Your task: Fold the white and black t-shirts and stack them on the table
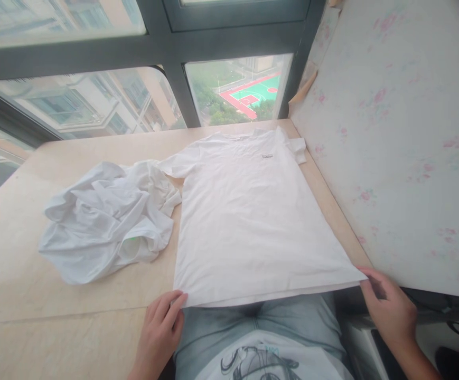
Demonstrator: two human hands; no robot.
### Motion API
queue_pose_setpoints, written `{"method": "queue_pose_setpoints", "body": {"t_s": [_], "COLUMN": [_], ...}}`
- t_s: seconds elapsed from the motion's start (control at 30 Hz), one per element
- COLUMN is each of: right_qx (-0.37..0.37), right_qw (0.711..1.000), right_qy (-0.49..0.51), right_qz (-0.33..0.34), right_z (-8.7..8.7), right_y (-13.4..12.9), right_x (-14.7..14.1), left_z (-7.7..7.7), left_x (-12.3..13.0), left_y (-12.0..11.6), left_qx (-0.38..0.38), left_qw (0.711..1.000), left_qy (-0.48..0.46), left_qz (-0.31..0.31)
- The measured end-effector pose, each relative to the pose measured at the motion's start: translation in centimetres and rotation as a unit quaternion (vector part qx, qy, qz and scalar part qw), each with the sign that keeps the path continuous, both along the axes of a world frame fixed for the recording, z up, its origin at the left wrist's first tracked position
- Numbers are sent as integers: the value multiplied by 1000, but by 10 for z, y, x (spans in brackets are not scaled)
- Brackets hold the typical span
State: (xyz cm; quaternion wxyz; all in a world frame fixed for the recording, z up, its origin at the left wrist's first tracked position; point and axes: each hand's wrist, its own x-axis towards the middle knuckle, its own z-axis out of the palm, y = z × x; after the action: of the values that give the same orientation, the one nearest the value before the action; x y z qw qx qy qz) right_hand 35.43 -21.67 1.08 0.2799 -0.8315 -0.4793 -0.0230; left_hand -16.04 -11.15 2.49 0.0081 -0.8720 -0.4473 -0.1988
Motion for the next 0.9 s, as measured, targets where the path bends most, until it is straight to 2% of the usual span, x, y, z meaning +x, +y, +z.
{"method": "queue_pose_setpoints", "body": {"t_s": [0.2, 0.3, 0.43, 0.53, 0.73, 0.83, 0.9], "right_qx": [3, 7, 65, 56, 18, 25, 37], "right_qw": [995, 993, 991, 991, 989, 986, 985], "right_qy": [-71, -93, -112, -110, -99, -95, -89], "right_qz": [63, 79, 43, 51, 108, 134, 142], "right_z": [-5, 3, 20, 20, 4, 5, 8], "right_y": [5, 8, 10, 7, -4, 3, 18], "right_x": [1, 3, 3, 6, 16, 13, 6], "left_z": [-2, 7, 22, 25, 17, 16, 15], "left_x": [-8, -3, 3, 3, 1, 4, 11], "left_y": [-3, -2, -3, -8, -18, -13, -1], "left_qx": [17, 12, 14, -9, -107, -113, -102], "left_qw": [998, 993, 979, 979, 986, 985, 982], "left_qy": [-29, -73, -145, -151, -106, -97, -111], "left_qz": [57, 92, 143, 134, 76, 91, 113]}}
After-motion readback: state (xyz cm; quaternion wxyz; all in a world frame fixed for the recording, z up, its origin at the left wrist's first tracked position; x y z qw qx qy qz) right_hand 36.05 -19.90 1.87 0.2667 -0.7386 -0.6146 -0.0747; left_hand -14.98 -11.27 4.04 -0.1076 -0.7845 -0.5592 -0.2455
